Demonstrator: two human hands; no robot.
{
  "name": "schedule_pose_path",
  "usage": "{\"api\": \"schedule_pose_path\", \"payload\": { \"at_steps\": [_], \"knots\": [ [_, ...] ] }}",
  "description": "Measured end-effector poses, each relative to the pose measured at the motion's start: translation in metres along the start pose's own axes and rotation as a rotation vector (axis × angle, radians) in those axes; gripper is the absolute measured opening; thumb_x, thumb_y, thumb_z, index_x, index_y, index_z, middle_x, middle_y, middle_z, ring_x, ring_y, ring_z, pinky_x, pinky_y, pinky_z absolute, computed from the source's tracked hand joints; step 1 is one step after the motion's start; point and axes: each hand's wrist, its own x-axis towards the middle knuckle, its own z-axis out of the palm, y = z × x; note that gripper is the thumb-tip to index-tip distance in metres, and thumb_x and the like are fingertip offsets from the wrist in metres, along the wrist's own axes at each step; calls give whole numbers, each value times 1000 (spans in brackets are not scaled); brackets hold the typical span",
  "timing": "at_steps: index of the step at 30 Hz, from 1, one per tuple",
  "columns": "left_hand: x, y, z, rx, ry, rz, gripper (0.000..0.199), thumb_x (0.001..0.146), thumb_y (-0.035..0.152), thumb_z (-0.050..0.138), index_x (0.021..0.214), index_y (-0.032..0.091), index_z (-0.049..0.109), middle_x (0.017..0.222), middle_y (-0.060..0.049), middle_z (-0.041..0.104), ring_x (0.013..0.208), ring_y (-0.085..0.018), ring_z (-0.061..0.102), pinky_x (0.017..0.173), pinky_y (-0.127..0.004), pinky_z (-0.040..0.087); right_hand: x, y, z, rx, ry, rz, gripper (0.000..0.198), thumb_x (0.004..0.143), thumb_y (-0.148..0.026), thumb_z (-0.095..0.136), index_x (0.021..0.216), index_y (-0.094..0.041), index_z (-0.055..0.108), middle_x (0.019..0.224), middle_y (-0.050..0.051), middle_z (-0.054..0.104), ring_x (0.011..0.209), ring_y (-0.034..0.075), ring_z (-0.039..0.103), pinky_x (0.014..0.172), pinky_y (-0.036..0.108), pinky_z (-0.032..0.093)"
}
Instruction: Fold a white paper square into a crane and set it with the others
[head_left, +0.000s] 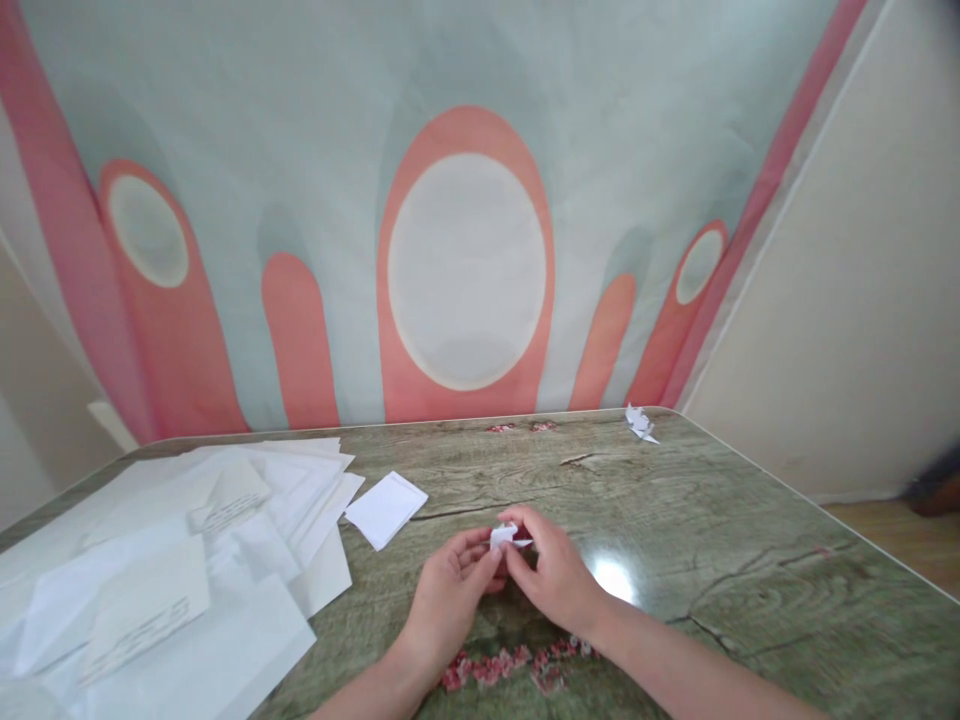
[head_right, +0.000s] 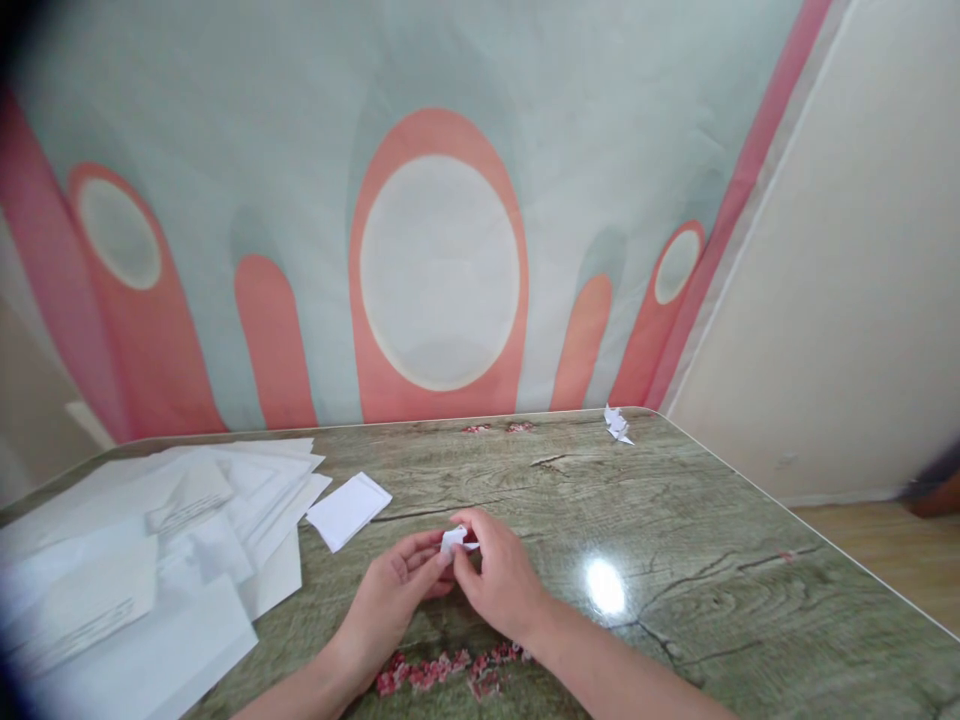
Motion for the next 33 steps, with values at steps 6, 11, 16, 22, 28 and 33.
{"api": "schedule_pose_path", "payload": {
  "at_steps": [6,11,16,22,28,33],
  "knots": [
    [6,6,-10,190,37,38,36,65,43,66,87,16,64,78,-5,70,72,-20,66,65,-30,54,-1,-8,-6,-101,-120,-62,31,78,-17,50,108,-22,52,89,3,64,80,18,58,75,32,45],
    [6,5,-10,211,9,68,42,66,40,65,100,17,60,80,-4,68,74,-20,66,66,-30,53,8,-5,-16,-195,-87,-113,38,76,-13,48,112,-24,52,80,1,64,75,17,59,72,29,43],
    [3,1,-8,262,7,95,42,72,41,60,105,15,54,82,-3,63,69,-17,64,63,-28,52,42,48,-68,-338,140,134,24,76,-21,50,98,-22,56,73,-1,62,64,15,58,61,25,43],
    [5,-6,-11,318,-26,150,32,76,32,55,103,15,53,83,-3,60,68,-16,62,64,-29,51,53,155,-161,-500,441,505,30,81,-21,51,107,-8,49,81,8,61,73,19,58,67,33,45],
    [7,-9,-12,360,-31,171,29,75,29,55,100,16,55,83,-4,61,68,-16,61,64,-29,51,41,222,-197,-591,520,720,28,87,-30,51,110,-14,53,107,7,57,89,18,58,76,37,49],
    [6,-11,-14,436,-64,194,30,76,31,53,102,16,56,81,-4,61,68,-15,60,63,-27,49,47,253,-198,-622,542,788,29,87,-30,52,113,-15,52,111,7,56,92,19,58,77,39,49]
  ]
}}
